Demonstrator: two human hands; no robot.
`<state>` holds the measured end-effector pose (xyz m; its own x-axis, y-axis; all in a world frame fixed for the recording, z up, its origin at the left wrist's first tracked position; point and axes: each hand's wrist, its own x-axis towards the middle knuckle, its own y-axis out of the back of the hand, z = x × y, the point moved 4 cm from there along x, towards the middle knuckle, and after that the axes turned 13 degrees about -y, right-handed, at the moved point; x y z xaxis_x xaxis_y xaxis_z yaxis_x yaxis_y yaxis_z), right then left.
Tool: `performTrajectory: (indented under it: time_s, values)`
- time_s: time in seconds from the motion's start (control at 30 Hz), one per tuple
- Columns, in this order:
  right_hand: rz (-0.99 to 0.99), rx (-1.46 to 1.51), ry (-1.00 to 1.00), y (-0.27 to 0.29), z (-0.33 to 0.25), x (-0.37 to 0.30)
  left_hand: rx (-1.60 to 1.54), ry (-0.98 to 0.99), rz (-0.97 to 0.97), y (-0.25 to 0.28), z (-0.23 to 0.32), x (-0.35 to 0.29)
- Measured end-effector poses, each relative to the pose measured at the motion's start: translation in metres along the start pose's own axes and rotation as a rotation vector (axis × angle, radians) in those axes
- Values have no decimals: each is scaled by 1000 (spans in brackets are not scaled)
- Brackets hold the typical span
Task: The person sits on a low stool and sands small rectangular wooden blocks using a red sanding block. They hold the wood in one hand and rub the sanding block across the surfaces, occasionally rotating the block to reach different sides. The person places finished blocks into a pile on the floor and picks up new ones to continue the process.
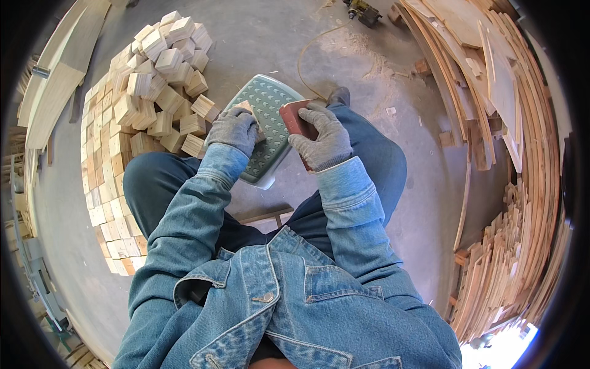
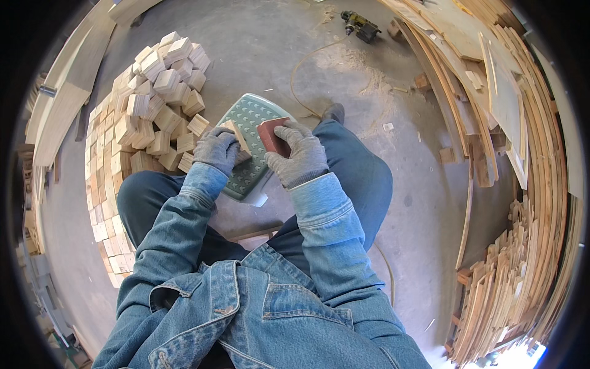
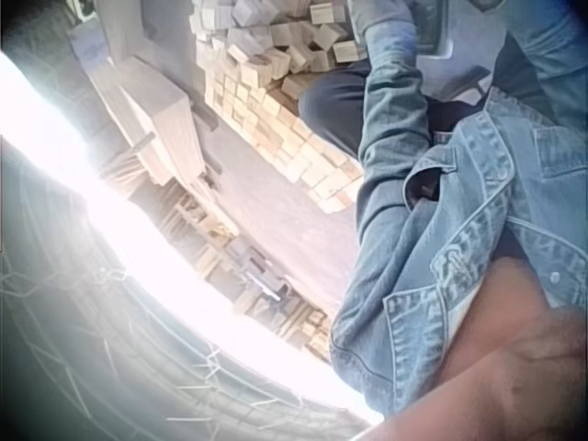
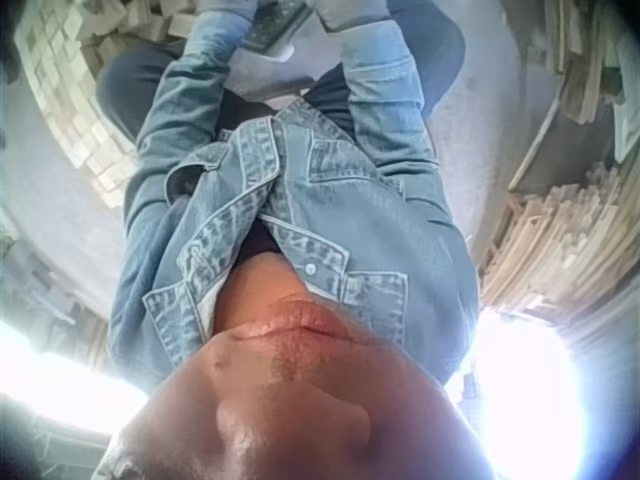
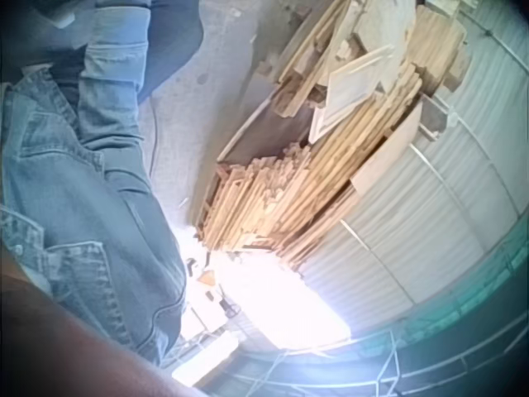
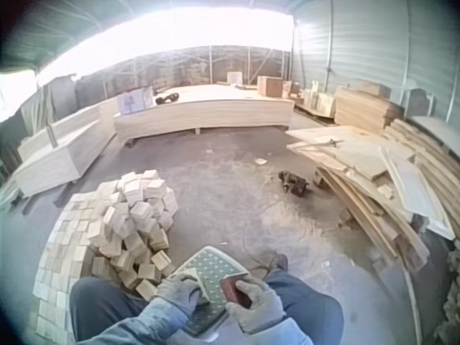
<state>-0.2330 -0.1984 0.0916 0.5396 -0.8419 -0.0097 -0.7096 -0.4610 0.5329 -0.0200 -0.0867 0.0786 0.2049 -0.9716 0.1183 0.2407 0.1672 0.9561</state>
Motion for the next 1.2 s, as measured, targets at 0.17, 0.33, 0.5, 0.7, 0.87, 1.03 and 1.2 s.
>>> performTrajectory:
  time_s: [0.17,0.33,0.5,0.7,0.87,1.03,1.2]
  values:
    - [2,-16,10,5,3,-1,-4,145,25,-2,1,10]
    - [2,-62,9,6,-2,0,-311,172,342,-4,-45,6]
    - [-4,-62,5,9,-5,-2,-747,465,449,8,-72,2]
    - [-57,-143,4,9,-10,-1,-906,522,711,2,-114,-5]
    - [-56,-158,2,7,-3,0,-917,510,625,-9,-108,-13]
    - [-37,-116,-19,1,1,2,-1150,577,635,-24,-120,-24]
    - [-20,-98,-28,-4,4,2,-950,391,418,-16,-100,-30]
